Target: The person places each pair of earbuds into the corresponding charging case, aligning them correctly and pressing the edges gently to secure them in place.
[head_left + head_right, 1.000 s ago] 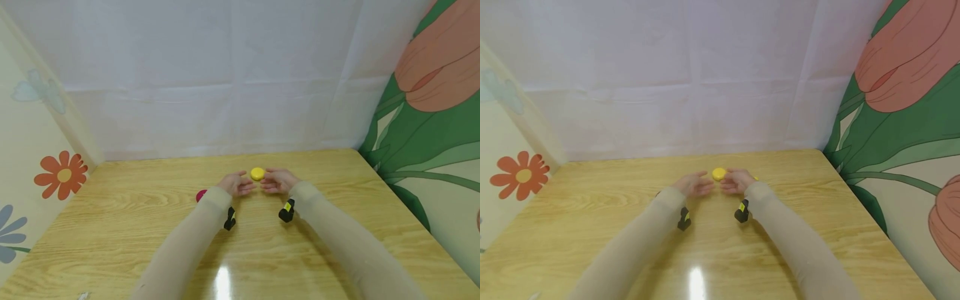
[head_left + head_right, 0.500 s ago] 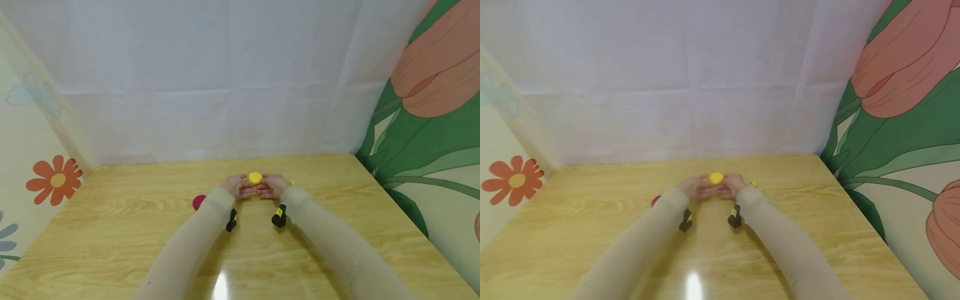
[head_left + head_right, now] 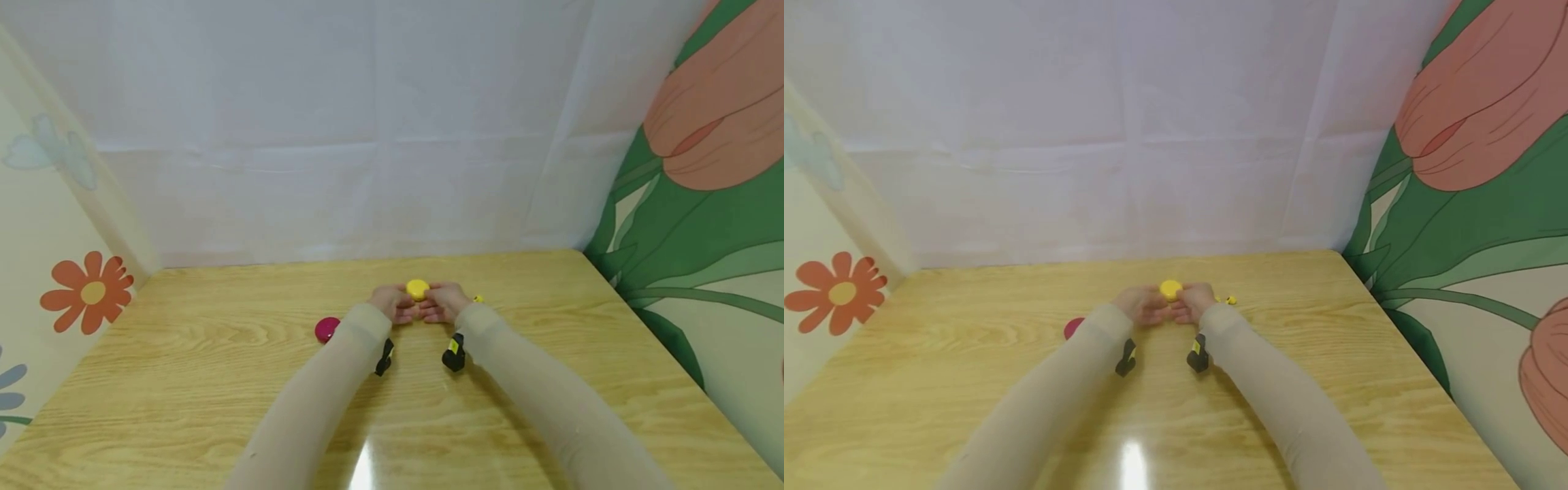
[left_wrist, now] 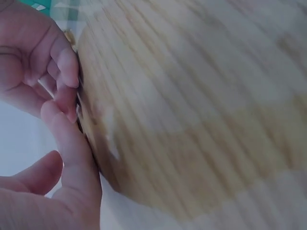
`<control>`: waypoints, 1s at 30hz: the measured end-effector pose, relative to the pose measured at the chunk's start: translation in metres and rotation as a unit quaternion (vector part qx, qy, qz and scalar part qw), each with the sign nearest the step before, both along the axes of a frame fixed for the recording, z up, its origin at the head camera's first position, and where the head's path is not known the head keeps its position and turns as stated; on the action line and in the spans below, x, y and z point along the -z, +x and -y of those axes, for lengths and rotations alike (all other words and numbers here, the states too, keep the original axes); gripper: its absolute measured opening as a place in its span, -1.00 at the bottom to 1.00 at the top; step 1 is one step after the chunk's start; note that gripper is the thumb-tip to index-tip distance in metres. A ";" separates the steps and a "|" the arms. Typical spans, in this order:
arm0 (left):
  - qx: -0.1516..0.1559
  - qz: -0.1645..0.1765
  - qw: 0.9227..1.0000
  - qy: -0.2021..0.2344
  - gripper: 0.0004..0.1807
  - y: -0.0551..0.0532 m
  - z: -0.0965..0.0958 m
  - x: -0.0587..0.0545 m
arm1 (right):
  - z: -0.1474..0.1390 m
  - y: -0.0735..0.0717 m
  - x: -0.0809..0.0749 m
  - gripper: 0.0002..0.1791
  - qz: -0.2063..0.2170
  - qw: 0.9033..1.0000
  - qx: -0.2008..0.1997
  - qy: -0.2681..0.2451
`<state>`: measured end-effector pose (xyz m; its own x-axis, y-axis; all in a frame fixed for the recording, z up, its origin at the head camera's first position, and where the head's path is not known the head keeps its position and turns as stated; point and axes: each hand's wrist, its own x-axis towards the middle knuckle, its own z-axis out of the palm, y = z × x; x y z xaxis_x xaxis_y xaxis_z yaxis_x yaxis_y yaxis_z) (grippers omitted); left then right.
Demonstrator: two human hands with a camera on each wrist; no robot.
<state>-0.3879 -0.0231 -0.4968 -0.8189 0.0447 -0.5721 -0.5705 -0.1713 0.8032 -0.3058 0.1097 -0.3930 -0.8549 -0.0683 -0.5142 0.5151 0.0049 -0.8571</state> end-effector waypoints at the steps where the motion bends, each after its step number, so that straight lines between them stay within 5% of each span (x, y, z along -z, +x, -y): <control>1: -0.003 0.001 1.000 0.001 -0.39 -0.004 -0.001 0.005 | 0.000 -0.001 0.001 -0.44 -0.001 1.000 0.002 0.001; 9: 0.009 -0.008 1.000 0.024 -0.54 -0.005 0.000 0.010 | 0.000 0.002 -0.001 -0.48 -0.007 1.000 -0.005 0.025; 13: 0.030 -0.025 0.999 0.035 -0.58 0.012 0.003 -0.008 | 0.000 0.006 -0.006 -0.45 -0.013 0.999 -0.015 0.027; 20: 0.045 -0.014 0.999 -0.012 -0.63 0.088 0.004 -0.105 | -0.004 0.018 -0.018 -0.43 -0.040 0.998 -0.045 0.009; 21: 0.046 -0.017 0.999 -0.017 -0.63 0.093 0.004 -0.112 | -0.004 0.019 -0.019 -0.43 -0.044 0.998 -0.047 0.009; 24: 0.053 -0.020 0.998 -0.021 -0.62 0.104 0.006 -0.125 | -0.005 0.025 -0.023 -0.44 -0.054 0.997 -0.049 0.014; 30: 0.054 -0.022 0.998 -0.001 -0.65 0.117 0.013 -0.131 | -0.005 0.037 -0.030 -0.44 -0.064 0.996 -0.051 0.025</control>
<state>-0.2713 -0.0361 -0.3659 -0.8339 0.1327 -0.5358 -0.5496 -0.1093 0.8283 -0.2692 0.1149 -0.3625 -0.9034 -0.1349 -0.4071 0.3970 0.0960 -0.9128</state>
